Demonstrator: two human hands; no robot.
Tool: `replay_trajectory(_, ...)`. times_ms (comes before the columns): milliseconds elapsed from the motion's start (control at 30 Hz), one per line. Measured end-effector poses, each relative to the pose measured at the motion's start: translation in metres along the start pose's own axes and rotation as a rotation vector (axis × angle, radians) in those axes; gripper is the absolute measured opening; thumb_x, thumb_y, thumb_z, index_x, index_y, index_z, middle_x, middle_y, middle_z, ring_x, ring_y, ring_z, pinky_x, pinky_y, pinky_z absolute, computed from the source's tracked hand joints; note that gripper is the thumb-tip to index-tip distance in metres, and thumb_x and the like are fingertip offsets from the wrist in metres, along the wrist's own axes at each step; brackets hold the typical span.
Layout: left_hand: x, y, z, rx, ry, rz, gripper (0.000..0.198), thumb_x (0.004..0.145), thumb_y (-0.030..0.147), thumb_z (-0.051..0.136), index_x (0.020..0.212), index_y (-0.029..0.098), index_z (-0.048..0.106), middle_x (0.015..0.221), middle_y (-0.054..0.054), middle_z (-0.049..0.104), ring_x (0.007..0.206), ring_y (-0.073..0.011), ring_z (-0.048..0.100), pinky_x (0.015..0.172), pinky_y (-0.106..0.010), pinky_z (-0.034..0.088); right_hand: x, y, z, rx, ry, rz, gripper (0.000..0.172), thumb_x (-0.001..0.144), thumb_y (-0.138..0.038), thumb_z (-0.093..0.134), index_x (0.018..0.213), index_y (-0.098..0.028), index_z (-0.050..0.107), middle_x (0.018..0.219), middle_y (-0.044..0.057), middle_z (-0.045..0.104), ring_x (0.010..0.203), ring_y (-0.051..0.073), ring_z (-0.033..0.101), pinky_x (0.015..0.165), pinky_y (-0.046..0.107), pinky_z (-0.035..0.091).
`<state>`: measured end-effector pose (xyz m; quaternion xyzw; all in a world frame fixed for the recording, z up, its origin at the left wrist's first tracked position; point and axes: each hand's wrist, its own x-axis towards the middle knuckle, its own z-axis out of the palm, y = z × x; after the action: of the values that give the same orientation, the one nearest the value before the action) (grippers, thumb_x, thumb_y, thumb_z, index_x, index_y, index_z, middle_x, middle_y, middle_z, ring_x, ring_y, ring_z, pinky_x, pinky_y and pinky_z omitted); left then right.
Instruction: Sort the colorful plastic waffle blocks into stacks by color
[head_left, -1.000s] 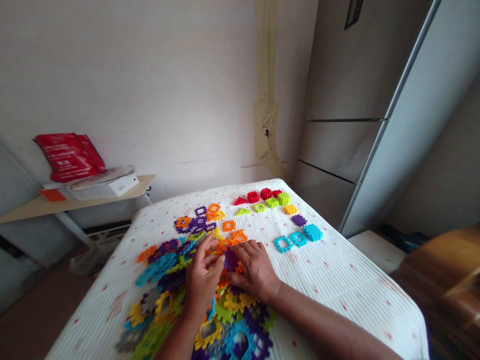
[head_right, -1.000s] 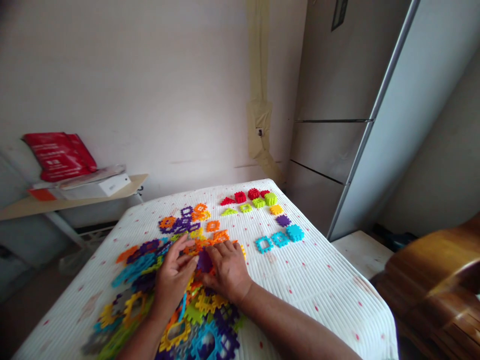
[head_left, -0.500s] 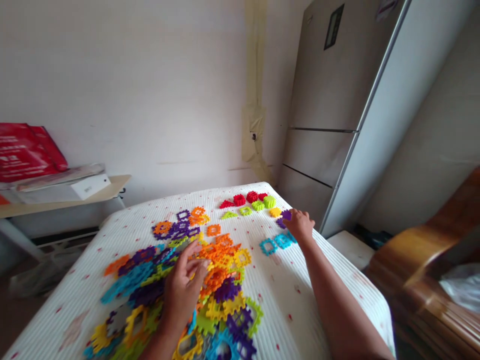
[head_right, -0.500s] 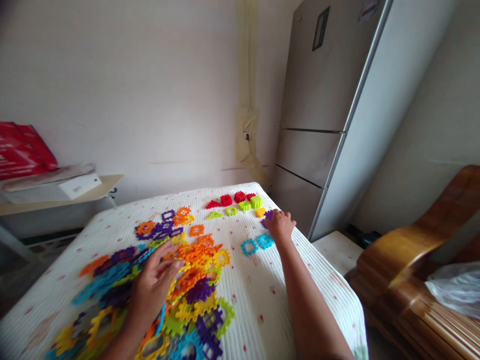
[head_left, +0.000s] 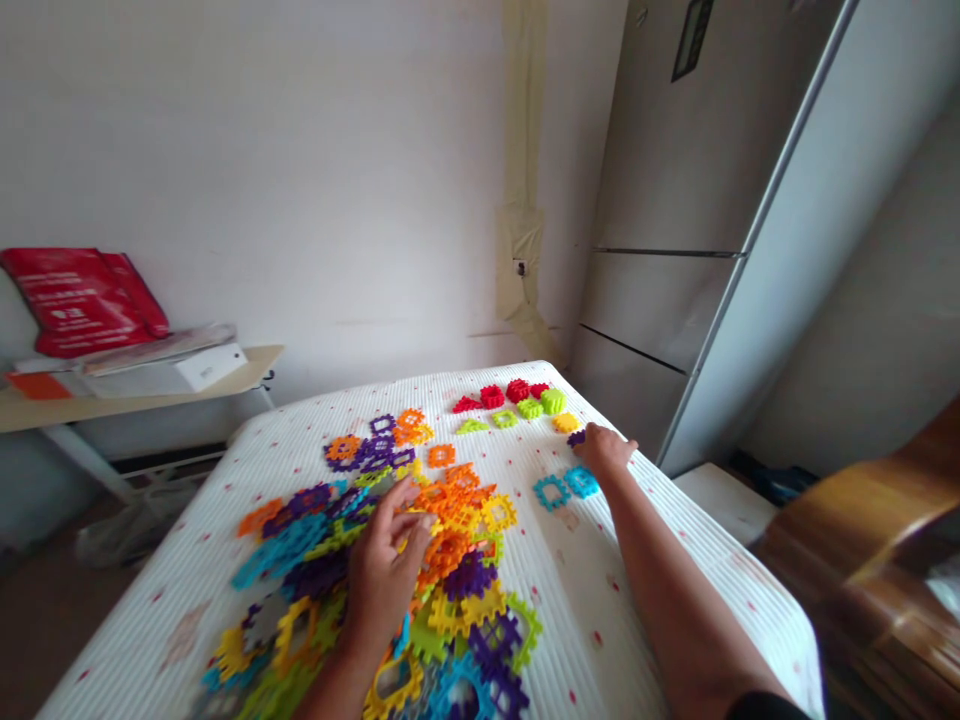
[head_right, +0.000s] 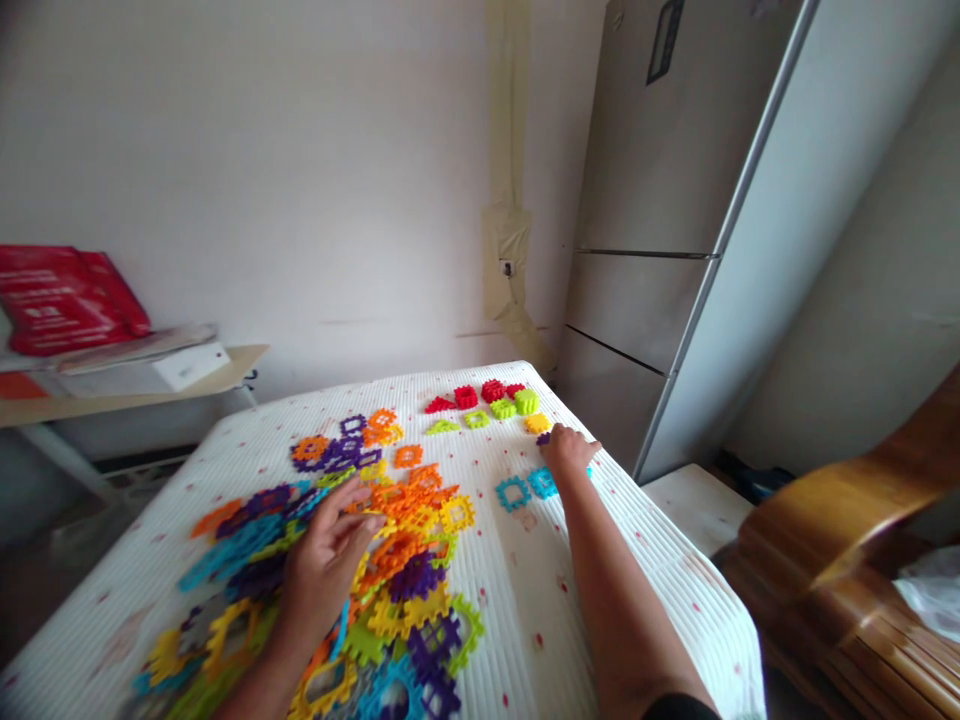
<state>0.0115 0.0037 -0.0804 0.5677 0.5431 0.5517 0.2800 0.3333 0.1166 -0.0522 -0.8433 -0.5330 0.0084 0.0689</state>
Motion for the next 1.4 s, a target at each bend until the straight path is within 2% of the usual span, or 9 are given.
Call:
replay_trajectory(533,-0.004,0.001,0.003,0.024,-0.005,0.071,0.047,0.083,0.028,0.056,0.128,0.023,0.047,0.120,-0.011,0.059,0.086,-0.0163,0.066,0.080,-0.032,0.055,0.010,0.001,0.017,-0.040,-0.037,-0.011,0.030,0.081,-0.026,0.049,0.105,-0.015,0.063,0.106,0.015,0.064,0.098,0.030,0.059,0.087,0.057,0.032)
replay_trajectory(667,-0.004,0.001,0.002,0.016,-0.005,0.167,0.036,0.084,0.024,0.054,0.120,0.022,0.053,0.115,-0.010,0.062,0.084,-0.0155,0.066,0.076,-0.030,0.056,0.003,0.002,0.010,-0.045,0.060,-0.085,0.028,0.082,-0.031,0.049,0.101,-0.016,0.063,0.105,0.016,0.064,0.099,0.032,0.057,0.083,0.055,0.035)
replay_trajectory(767,-0.007,0.010,-0.001,-0.026,0.021,0.338,0.022,0.087,0.020,0.048,0.105,0.021,0.061,0.107,-0.007,0.063,0.079,-0.0137,0.066,0.072,-0.027,0.056,-0.008,-0.006,0.005,-0.006,0.241,-0.285,0.029,0.083,-0.031,0.049,0.104,-0.016,0.063,0.108,0.016,0.064,0.101,0.031,0.057,0.082,0.050,0.038)
replay_trajectory(833,-0.009,0.021,-0.002,-0.056,0.037,0.424,0.019,0.088,0.017,0.047,0.098,0.021,0.063,0.102,-0.006,0.062,0.076,-0.0128,0.065,0.070,-0.026,0.055,-0.018,-0.019,0.006,0.067,0.299,-0.533,0.029,0.085,-0.029,0.047,0.105,-0.016,0.063,0.109,0.014,0.065,0.101,0.028,0.058,0.083,0.044,0.041)
replay_trajectory(933,-0.011,0.035,-0.004,-0.069,0.033,0.469,0.020,0.087,0.015,0.046,0.092,0.020,0.064,0.097,-0.005,0.063,0.073,-0.0121,0.065,0.068,-0.026,0.055,-0.037,-0.041,0.017,0.210,0.251,-0.882,0.027,0.088,-0.026,0.045,0.102,-0.017,0.065,0.106,0.010,0.067,0.096,0.022,0.061,0.083,0.034,0.044)
replay_trajectory(1000,-0.010,0.040,-0.008,-0.058,0.044,0.470,0.020,0.087,0.016,0.046,0.089,0.019,0.065,0.095,-0.005,0.064,0.073,-0.0123,0.064,0.066,-0.025,0.055,-0.049,-0.054,0.027,0.263,0.183,-0.980,0.027,0.088,-0.026,0.043,0.101,-0.019,0.065,0.105,0.009,0.067,0.091,0.020,0.063,0.080,0.030,0.046)
replay_trajectory(1100,-0.001,0.041,-0.025,-0.083,0.150,0.420,0.019,0.086,0.019,0.047,0.085,0.018,0.066,0.092,-0.005,0.066,0.069,-0.0123,0.064,0.064,-0.026,0.054,-0.062,-0.064,0.040,0.236,0.082,-0.997,0.027,0.088,-0.023,0.042,0.099,-0.020,0.066,0.102,0.008,0.068,0.087,0.018,0.063,0.073,0.026,0.046)
replay_trajectory(1267,0.017,0.033,-0.081,-0.050,0.463,0.177,0.019,0.083,0.028,0.052,0.087,0.015,0.066,0.069,-0.001,0.066,0.063,-0.0131,0.062,0.060,-0.024,0.050,-0.066,-0.064,0.049,0.225,0.009,-1.016,0.029,0.091,-0.025,0.039,0.085,-0.020,0.066,0.088,0.007,0.067,0.086,0.017,0.060,0.076,0.025,0.043)
replay_trajectory(1400,0.014,0.017,-0.121,0.125,0.415,0.059,0.021,0.076,0.033,0.055,0.081,0.016,0.067,0.077,-0.004,0.071,0.069,-0.0162,0.065,0.063,-0.026,0.050,-0.061,-0.063,0.054,0.325,-0.018,-0.997,0.027,0.089,-0.027,0.040,0.087,-0.020,0.067,0.091,0.007,0.066,0.086,0.017,0.059,0.078,0.025,0.043)
